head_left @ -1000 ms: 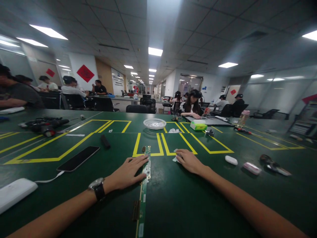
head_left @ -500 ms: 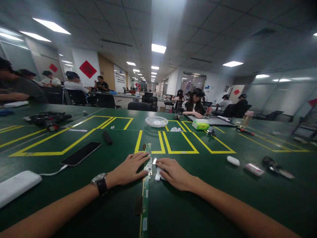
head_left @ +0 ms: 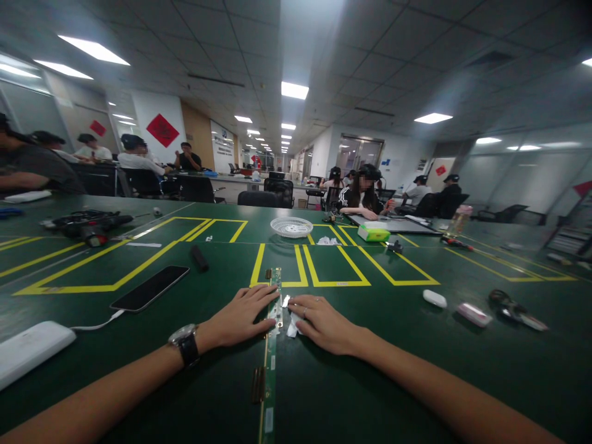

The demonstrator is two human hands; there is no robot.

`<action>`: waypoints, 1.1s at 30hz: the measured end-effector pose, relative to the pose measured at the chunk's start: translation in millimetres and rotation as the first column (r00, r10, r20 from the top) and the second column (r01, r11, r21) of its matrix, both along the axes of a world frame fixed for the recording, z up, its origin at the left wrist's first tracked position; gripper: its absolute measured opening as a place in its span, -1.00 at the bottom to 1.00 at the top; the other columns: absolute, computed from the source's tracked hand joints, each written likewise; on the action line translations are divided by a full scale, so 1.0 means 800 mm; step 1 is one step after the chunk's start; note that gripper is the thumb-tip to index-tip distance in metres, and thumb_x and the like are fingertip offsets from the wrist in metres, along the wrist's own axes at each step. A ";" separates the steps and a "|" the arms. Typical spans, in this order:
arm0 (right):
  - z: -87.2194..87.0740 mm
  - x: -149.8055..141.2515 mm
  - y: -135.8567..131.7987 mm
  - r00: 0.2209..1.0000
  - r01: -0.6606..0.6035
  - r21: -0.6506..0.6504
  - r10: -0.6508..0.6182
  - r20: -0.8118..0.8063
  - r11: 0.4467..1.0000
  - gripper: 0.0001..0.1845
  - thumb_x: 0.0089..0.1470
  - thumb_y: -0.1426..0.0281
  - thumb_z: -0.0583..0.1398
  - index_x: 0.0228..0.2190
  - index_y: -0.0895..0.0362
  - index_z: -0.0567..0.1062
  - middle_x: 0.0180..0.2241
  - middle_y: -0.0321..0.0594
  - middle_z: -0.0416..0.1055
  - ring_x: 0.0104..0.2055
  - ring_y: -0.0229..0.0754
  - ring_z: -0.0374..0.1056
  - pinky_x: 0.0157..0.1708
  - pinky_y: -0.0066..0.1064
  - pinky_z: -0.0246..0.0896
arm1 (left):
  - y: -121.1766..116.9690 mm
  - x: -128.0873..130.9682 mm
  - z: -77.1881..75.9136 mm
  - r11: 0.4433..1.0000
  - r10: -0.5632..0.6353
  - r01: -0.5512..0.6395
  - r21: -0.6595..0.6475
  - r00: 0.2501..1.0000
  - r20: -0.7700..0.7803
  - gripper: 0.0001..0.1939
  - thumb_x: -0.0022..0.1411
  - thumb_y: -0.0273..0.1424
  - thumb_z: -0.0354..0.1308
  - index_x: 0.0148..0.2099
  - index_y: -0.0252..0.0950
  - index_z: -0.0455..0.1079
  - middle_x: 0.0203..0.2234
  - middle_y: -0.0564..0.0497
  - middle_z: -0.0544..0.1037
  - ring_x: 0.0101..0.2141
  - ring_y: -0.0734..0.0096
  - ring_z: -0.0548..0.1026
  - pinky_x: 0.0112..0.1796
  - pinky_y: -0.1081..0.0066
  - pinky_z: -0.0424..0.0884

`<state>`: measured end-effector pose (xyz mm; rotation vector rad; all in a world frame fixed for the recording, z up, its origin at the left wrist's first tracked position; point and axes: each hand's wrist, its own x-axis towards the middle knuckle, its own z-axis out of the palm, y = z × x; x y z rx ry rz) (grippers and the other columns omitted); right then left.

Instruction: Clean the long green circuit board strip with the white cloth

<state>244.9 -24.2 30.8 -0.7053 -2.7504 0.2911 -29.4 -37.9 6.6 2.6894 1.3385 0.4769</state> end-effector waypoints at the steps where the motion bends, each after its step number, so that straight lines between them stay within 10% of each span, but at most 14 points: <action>1: 0.001 0.000 0.000 1.000 0.001 -0.002 -0.001 -0.002 1.000 -0.55 0.32 0.29 0.03 0.17 0.15 0.34 0.19 -0.03 0.29 0.26 -0.03 0.13 0.23 -0.14 -0.02 | 0.000 0.000 0.000 1.000 -0.002 0.002 0.001 1.000 0.007 -0.37 0.40 0.03 -0.07 0.40 -0.04 0.03 0.35 -0.01 0.12 0.29 0.02 0.12 0.19 0.01 0.07; 33: 0.018 0.013 0.017 0.977 -0.215 -0.165 0.210 -0.046 0.963 -0.52 0.31 0.48 0.01 0.23 0.14 0.28 0.24 -0.10 0.25 0.33 -0.16 0.05 0.32 -0.16 -0.11 | -0.003 0.003 0.013 0.993 -0.099 0.094 -0.076 0.993 -0.061 -0.38 0.44 -0.01 -0.11 0.43 0.01 -0.11 0.38 -0.01 0.03 0.32 0.04 0.04 0.22 -0.04 -0.04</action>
